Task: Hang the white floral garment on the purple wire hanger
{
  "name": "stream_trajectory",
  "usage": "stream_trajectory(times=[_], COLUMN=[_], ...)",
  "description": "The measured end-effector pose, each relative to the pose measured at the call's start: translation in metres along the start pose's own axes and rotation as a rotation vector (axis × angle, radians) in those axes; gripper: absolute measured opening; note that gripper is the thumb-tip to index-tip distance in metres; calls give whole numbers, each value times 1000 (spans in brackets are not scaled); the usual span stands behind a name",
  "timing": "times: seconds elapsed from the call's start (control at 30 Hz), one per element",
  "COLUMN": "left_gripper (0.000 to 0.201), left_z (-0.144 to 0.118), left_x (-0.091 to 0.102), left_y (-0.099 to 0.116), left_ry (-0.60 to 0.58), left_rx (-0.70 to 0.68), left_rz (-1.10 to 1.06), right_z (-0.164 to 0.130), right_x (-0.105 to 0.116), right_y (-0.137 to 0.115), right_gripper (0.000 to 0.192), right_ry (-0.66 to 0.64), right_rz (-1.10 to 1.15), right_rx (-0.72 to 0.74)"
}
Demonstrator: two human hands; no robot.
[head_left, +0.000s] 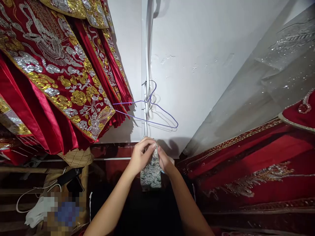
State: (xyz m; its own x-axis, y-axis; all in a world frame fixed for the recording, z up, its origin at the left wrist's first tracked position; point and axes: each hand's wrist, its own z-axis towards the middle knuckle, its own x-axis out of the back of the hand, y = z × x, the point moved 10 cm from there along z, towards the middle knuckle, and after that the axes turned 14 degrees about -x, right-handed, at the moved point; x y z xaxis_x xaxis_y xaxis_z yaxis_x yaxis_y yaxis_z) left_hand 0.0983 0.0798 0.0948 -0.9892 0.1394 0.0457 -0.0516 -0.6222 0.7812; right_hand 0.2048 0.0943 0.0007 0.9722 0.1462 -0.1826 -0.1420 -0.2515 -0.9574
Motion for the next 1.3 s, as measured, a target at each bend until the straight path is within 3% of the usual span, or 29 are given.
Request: stream_trajectory(times=[0.1, 0.17, 0.23, 0.3, 0.37, 0.43, 0.5, 0.63, 0.73, 0.8, 0.97, 1.03, 1.13, 1.2, 1.23, 1.3], left_gripper=[22, 29, 34, 41, 48, 44, 33, 17, 18, 20, 19, 19, 24, 37, 43, 47], left_z=[1, -3, -17, -40, -62, -73, -73, -61, -47, -31, 25, 44, 67, 79, 83, 87], left_x=[22, 37, 36, 27, 24, 29, 43, 91, 127, 138, 122, 112, 95, 91, 91, 95], left_y=[-1, -11, -26, -39, -46, -45, -40, -39, -43, -37, 22, 39, 45, 39, 34, 25], left_ry=[56, 38, -118, -336, -479, -523, -514, -538, -571, -534, -306, -268, -290, -289, -288, -302], left_rx=[-21, 21, 126, 243, 307, 315, 293, 293, 320, 241, -184, -264, -307, -301, -296, -293], left_rz=[83, 91, 78, 112, 208, 339, 514, 973, 1202, 1219, 1077, 1008, 863, 785, 766, 767], right_z=[-11, -15, -1, 21, 43, 66, 91, 116, 105, 91, 60, 51, 34, 16, 7, -8], right_x=[-38, -45, -32, -8, 11, 15, 17, 45, 74, 89, 104, 95, 65, 51, 54, 82], right_y=[0, -12, -41, -78, -110, -128, -125, -87, -75, -79, -105, -106, -98, -100, -105, -126], right_gripper=[62, 54, 35, 22, 25, 39, 39, 35, 31, 29, 26, 24, 19, 44, 61, 86], right_ry=[-425, -532, -402, -156, 20, 71, 96, 203, 253, 273, 342, 305, 137, 54, 76, 261], right_rz=[-39, -176, -281, -261, -197, -209, -301, -440, -457, -478, -483, -487, -535, -598, -612, -582], right_rx=[-110, -108, 2, 140, 266, 354, 339, 150, 144, 169, 252, 231, 193, 227, 258, 333])
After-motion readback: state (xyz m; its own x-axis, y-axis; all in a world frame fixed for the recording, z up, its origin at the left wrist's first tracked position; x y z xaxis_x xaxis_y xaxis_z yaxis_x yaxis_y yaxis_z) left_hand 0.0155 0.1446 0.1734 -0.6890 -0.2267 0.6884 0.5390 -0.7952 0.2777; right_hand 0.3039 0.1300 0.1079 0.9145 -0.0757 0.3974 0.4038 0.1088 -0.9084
